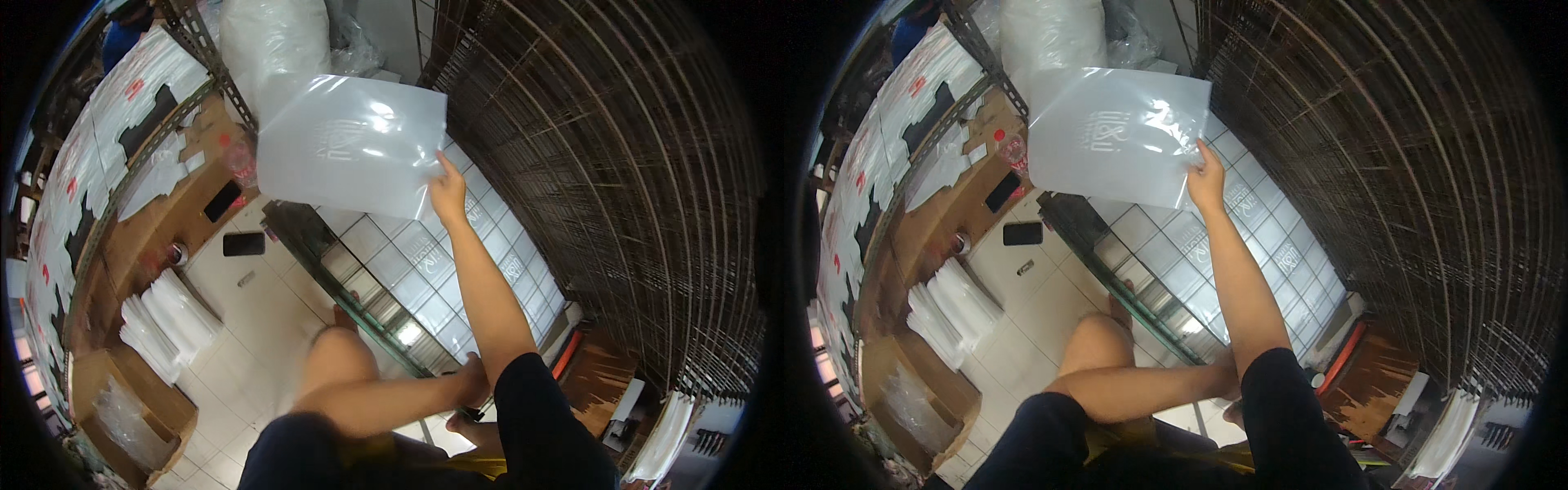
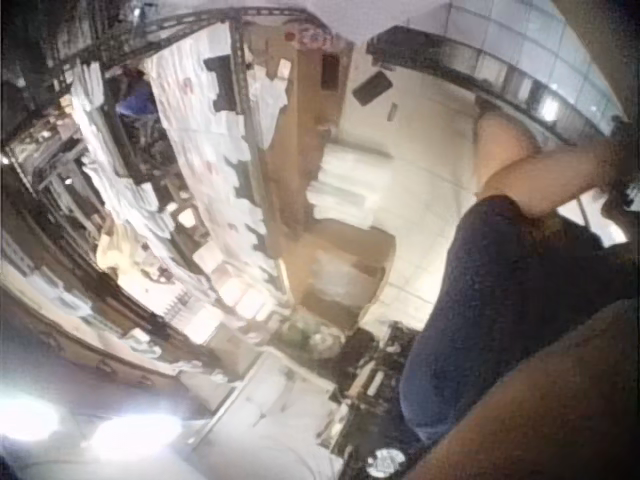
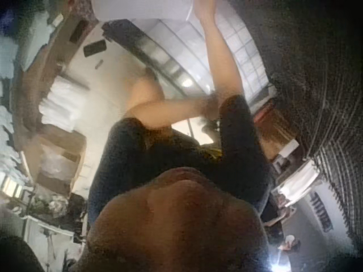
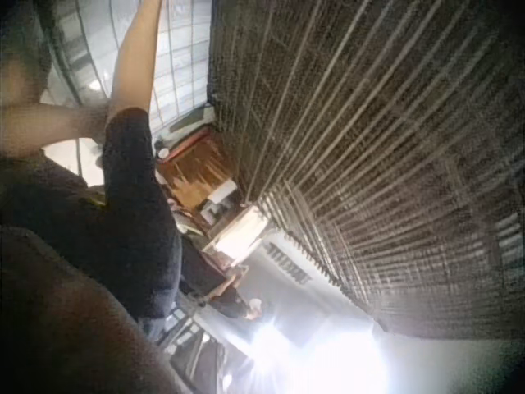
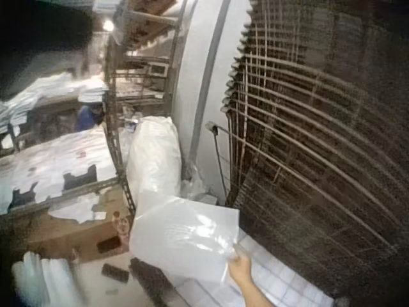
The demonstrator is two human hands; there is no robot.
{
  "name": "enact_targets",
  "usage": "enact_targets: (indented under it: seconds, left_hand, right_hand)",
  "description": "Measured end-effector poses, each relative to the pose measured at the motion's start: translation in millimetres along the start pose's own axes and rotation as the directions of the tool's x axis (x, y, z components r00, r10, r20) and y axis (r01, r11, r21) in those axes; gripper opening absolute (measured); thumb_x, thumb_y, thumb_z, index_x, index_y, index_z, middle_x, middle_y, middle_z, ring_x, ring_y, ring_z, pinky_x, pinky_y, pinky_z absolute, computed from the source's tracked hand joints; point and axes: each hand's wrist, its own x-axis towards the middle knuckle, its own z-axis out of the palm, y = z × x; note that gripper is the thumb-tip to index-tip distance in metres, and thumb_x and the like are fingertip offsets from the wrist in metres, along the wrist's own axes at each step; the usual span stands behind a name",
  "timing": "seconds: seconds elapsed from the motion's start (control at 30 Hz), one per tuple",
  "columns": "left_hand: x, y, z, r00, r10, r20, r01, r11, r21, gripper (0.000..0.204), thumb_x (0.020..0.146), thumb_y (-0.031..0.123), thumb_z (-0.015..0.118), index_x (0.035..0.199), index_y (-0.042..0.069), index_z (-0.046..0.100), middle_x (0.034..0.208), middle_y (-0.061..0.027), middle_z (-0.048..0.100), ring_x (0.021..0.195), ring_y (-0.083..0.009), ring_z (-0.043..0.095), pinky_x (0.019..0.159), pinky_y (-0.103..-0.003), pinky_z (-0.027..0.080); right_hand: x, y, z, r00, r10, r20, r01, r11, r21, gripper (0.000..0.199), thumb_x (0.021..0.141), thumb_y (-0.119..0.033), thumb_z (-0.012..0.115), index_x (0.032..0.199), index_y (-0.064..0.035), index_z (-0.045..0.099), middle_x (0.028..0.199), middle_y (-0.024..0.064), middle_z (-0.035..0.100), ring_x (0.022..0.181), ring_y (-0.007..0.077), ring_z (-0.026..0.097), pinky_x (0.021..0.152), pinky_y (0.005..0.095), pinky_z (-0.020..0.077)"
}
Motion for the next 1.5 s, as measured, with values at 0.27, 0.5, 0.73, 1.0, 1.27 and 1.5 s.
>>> enact_targets:
  seconds: [0.27,0.5,0.73,1.0,1.27,1.5]
  left_hand:
    - [32.2,-8.7,-28.5,0.986,0.036,0.160,-0.043,0.998,0.037,0.039,0.070,0.022,0.065,0.106,0.010,0.060,0.104,-0.0116,0.061,0.099,-0.0289,0.059,0.081,-0.049,0.042]
    - [48.5,-14.3,-42.8,0.957,0.030,0.287,-0.044,0.998,0.043,0.039,0.070,0.023,0.065,0.107,0.011,0.060,0.104,-0.0110,0.062,0.099,-0.0278,0.059,0.081,-0.048,0.043]
    - [59.9,-15.8,-46.6,0.936,0.032,0.350,-0.053,0.997,0.050,0.039,0.071,0.024,0.065,0.108,0.011,0.060,0.104,-0.0104,0.062,0.099,-0.0268,0.059,0.080,-0.047,0.044]
    - [62.9,-17.0,-47.5,0.920,0.024,0.390,-0.049,0.997,0.055,0.039,0.072,0.025,0.064,0.109,0.012,0.060,0.104,-0.0098,0.062,0.099,-0.0256,0.059,0.079,-0.046,0.045]
    - [58.6,-10.5,-46.9,0.902,0.012,0.432,-0.050,0.996,0.076,0.039,0.073,0.026,0.064,0.110,0.012,0.060,0.104,-0.0091,0.063,0.099,-0.0244,0.059,0.079,-0.045,0.046]
    - [37.1,19.5,-33.2,0.851,-0.054,0.523,-0.055,0.980,0.191,0.040,0.074,0.027,0.064,0.110,0.013,0.060,0.104,-0.0085,0.063,0.098,-0.0234,0.059,0.078,-0.044,0.047]
  right_hand:
    - [-14.5,155.2,36.9,0.903,0.422,-0.082,-0.376,0.867,0.327,0.062,0.073,0.013,0.053,0.131,0.0056,0.034,0.128,0.0208,0.043,0.105,0.0266,0.055,0.080,0.0283,0.0491]
    - [-21.0,228.0,41.0,0.901,0.389,-0.191,-0.411,0.907,-0.092,0.064,0.069,0.006,0.053,0.131,0.0043,0.035,0.127,0.0248,0.043,0.118,0.0365,0.043,0.098,0.0366,0.0380]
    - [-13.2,249.0,30.0,0.901,0.399,-0.169,-0.428,0.879,-0.210,0.064,0.068,-0.002,0.056,0.129,0.0040,0.037,0.122,0.0264,0.046,0.115,0.0386,0.044,0.097,0.0383,0.0379]
    - [-8.5,244.5,36.2,0.889,0.429,-0.162,-0.458,0.832,-0.313,0.065,0.067,-0.005,0.060,0.128,0.0043,0.038,0.115,0.0241,0.049,0.110,0.0373,0.047,0.095,0.0386,0.0390]
    - [-28.9,202.4,25.7,0.900,0.385,-0.205,-0.436,0.814,-0.384,0.068,0.072,-0.014,0.065,0.133,-0.0022,0.034,0.115,0.0242,0.046,0.107,0.0373,0.047,0.091,0.0394,0.0413]
    - [-108.6,157.1,-28.0,0.889,0.324,0.324,-0.182,0.899,-0.399,0.063,0.074,-0.018,0.067,0.131,-0.0106,0.040,0.096,0.0124,0.058,0.074,0.0242,0.059,0.067,0.0344,0.0490]
